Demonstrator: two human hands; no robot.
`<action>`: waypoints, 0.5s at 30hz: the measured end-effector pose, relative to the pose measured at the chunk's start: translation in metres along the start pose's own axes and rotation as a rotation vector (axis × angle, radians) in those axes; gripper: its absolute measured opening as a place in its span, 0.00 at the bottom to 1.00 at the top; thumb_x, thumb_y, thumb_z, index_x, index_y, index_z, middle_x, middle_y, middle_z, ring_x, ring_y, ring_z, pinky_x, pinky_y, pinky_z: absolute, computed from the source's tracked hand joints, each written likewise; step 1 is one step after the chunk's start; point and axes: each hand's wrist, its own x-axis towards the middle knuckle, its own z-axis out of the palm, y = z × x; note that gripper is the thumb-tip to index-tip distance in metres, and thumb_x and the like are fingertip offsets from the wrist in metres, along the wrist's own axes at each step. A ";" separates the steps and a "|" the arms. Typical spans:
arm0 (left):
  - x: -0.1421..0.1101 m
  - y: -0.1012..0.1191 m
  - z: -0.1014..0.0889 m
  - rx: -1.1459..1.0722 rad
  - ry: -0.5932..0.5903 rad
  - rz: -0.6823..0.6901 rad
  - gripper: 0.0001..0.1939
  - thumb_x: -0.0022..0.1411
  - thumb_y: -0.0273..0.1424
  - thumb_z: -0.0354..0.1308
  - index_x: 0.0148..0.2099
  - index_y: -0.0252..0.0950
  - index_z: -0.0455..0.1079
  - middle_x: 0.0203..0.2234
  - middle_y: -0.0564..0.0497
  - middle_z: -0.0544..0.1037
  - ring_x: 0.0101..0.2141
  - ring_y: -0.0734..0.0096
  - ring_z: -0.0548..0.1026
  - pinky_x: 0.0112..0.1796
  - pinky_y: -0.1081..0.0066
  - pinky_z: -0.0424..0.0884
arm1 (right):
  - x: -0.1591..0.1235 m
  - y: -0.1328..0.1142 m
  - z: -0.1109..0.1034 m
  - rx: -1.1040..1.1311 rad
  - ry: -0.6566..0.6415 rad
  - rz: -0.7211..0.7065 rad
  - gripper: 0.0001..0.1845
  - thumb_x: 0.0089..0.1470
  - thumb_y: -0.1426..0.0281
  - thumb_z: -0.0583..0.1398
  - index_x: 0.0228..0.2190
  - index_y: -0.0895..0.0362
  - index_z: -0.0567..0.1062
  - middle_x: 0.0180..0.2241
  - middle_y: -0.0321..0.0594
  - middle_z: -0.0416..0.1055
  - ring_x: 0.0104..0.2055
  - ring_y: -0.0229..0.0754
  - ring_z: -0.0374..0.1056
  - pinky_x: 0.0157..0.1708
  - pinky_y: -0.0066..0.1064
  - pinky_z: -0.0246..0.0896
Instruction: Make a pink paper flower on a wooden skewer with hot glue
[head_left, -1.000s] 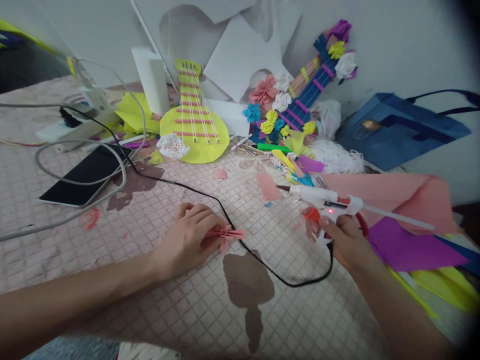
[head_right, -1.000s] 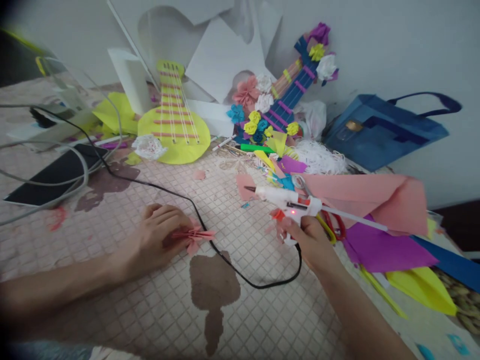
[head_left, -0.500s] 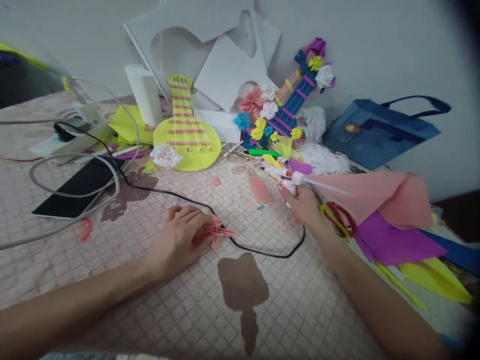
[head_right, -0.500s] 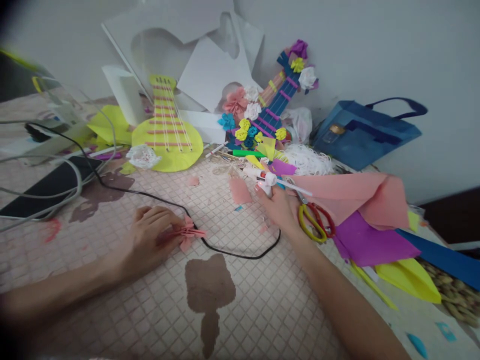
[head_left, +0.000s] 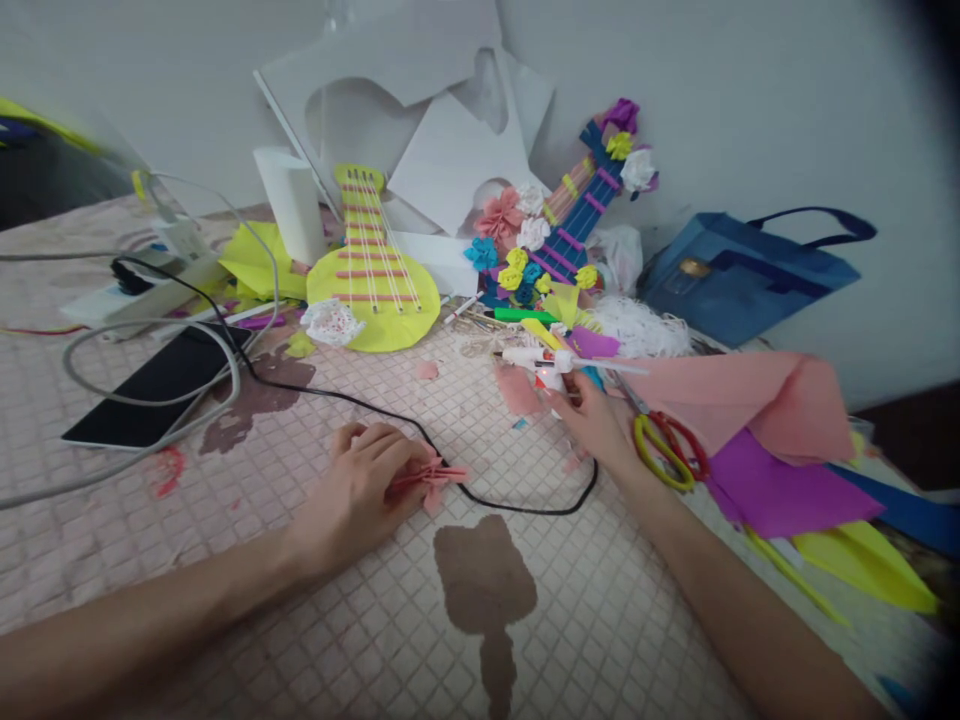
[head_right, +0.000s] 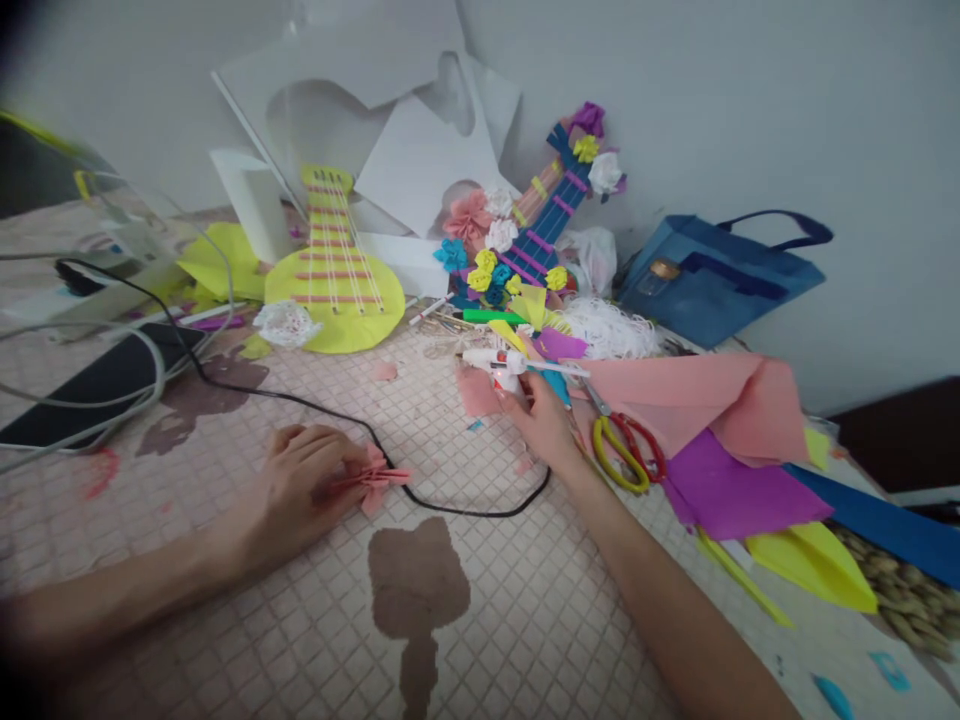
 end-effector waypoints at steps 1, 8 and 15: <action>0.000 0.000 0.000 -0.001 0.003 0.002 0.05 0.58 0.26 0.56 0.38 0.39 0.68 0.34 0.53 0.78 0.39 0.66 0.72 0.44 0.61 0.57 | -0.001 0.001 0.000 0.010 -0.001 0.005 0.23 0.52 0.55 0.58 0.44 0.57 0.69 0.44 0.47 0.72 0.42 0.48 0.69 0.43 0.43 0.65; -0.001 -0.002 0.003 -0.015 0.006 -0.003 0.04 0.58 0.27 0.57 0.38 0.39 0.67 0.34 0.53 0.77 0.39 0.66 0.71 0.43 0.61 0.55 | -0.004 0.000 -0.005 -0.077 0.070 -0.036 0.21 0.53 0.57 0.57 0.44 0.57 0.67 0.40 0.46 0.70 0.38 0.45 0.68 0.37 0.39 0.67; -0.003 -0.005 0.007 0.010 0.004 -0.002 0.05 0.58 0.27 0.57 0.38 0.40 0.67 0.33 0.54 0.77 0.39 0.64 0.71 0.43 0.60 0.55 | -0.031 -0.044 -0.009 -0.317 0.217 -0.316 0.06 0.56 0.67 0.56 0.35 0.55 0.69 0.34 0.42 0.68 0.37 0.44 0.65 0.39 0.38 0.62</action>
